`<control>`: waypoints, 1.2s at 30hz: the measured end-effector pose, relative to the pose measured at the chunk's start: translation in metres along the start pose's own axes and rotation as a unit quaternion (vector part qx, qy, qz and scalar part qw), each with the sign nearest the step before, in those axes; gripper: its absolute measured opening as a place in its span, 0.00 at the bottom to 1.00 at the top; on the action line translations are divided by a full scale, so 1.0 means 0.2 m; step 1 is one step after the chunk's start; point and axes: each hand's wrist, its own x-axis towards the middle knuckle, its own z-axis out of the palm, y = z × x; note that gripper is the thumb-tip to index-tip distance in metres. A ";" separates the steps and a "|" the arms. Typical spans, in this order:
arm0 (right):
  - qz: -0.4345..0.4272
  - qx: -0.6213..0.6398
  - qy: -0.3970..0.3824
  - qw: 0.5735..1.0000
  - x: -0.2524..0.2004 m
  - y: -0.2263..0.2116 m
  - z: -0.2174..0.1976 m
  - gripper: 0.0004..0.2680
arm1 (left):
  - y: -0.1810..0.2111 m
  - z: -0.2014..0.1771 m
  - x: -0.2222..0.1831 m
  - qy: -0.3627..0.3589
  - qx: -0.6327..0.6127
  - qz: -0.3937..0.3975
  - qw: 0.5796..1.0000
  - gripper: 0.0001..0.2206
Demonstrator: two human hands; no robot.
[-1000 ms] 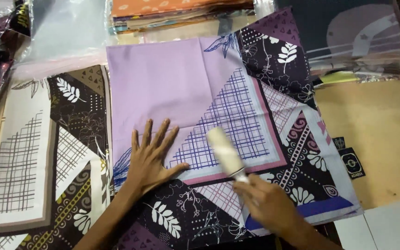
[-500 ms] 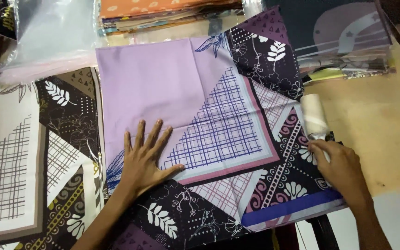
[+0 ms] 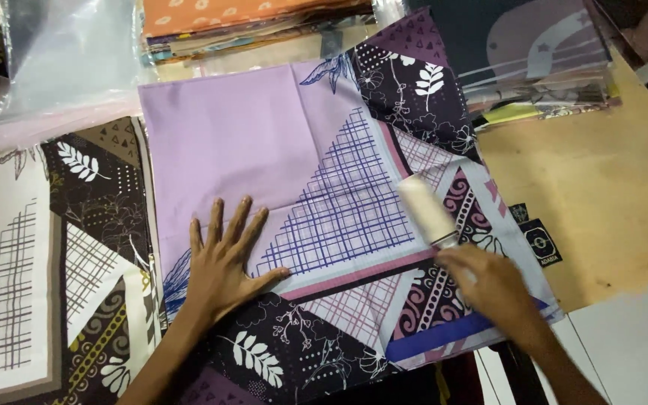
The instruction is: Using a lint roller to remove debris from a piece of cloth and then folding it on a work surface.
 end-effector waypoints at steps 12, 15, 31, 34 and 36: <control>-0.031 0.061 0.102 0.992 -0.12 -0.06 0.01 0.08 | 0.01 -0.01 0.00 -0.015 -0.026 0.024 0.999 0.48; -0.143 0.011 -0.004 0.990 -0.20 -0.21 0.15 0.09 | 0.01 0.00 0.01 -0.023 -0.014 0.021 0.999 0.49; 0.059 -0.014 0.167 0.984 -0.27 0.17 -0.09 0.08 | 0.12 -0.06 -0.02 -0.014 -0.015 0.041 0.999 0.53; -0.094 0.055 0.143 0.984 -0.41 0.03 0.11 0.10 | 0.27 -0.07 -0.08 0.000 -0.070 0.092 0.993 0.52; -0.144 0.064 0.028 0.987 -0.49 -0.13 0.20 0.08 | 0.33 -0.07 -0.12 0.003 0.002 0.164 0.986 0.49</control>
